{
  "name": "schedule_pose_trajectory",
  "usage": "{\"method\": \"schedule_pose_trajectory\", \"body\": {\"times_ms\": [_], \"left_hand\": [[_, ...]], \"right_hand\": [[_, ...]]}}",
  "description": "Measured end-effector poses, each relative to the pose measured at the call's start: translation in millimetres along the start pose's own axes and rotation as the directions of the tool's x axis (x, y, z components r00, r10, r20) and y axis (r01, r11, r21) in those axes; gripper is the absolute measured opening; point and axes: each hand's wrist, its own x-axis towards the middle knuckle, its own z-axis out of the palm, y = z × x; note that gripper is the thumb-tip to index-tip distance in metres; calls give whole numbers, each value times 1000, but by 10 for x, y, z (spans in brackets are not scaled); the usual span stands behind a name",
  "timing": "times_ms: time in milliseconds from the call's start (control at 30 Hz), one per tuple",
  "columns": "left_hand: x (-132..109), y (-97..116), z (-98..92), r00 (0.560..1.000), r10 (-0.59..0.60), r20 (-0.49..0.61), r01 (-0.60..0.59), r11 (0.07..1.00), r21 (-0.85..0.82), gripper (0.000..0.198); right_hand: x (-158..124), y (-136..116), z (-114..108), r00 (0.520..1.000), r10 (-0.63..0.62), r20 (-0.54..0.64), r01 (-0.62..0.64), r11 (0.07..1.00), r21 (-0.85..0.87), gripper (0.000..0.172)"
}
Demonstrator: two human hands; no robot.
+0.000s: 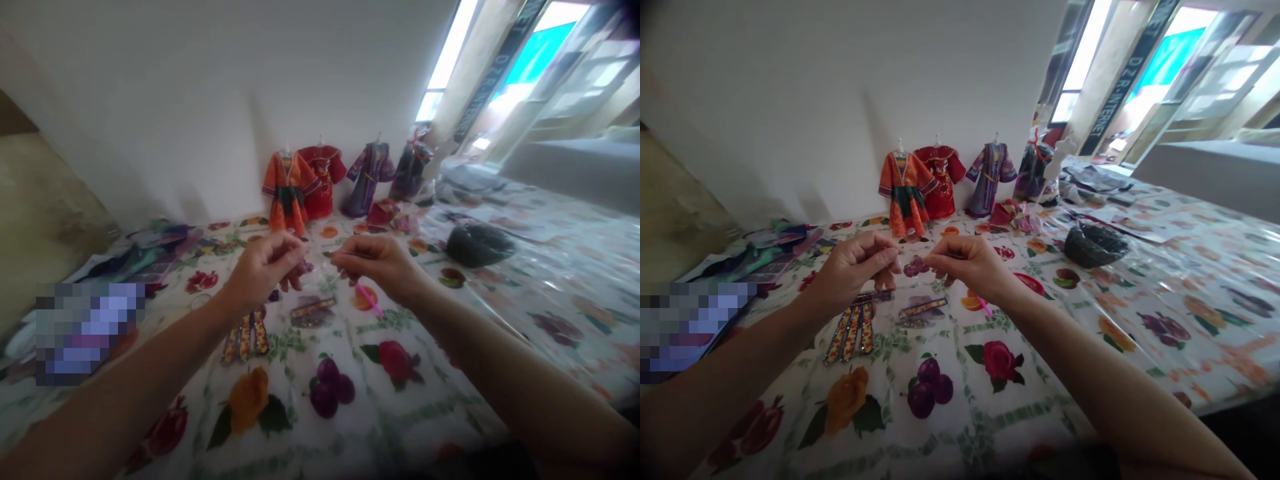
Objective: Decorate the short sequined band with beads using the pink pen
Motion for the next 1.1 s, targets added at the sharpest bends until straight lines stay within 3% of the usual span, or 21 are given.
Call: {"method": "schedule_pose_trajectory", "body": {"times_ms": [100,200,300,367,467,633,833,1000,1100], "left_hand": [[18,22,13,1000,7,-12,-7,1000,9,14],[29,49,16,1000,22,-13,-22,1000,9,10],[45,79,23,1000,24,12,-24,1000,17,7],[66,95,38,999,28,30,-28,999,19,6],[111,102,81,998,58,36,-59,998,32,5],[181,77,164,998,63,28,-64,998,9,12],[224,50,174,998,40,-58,-41,999,-17,20],[247,16,139,998,62,-16,-62,998,21,19],[272,-19,103,996,84,-6,-84,996,39,16]], "right_hand": [[-14,-11,6,1000,6,10,-6,1000,24,10],[-2,-74,-67,987,76,140,-87,993,75,14],[83,-127,-209,906,202,372,-281,944,172,37],[167,-130,-293,850,276,448,-409,882,234,49],[275,-99,-327,805,328,494,-493,833,251,45],[334,-37,-231,879,214,427,-334,914,230,16],[328,-56,-181,906,170,387,-254,951,177,8],[319,-125,-165,904,135,406,-197,974,115,10],[343,-124,-168,924,127,361,-173,980,99,11]]}}
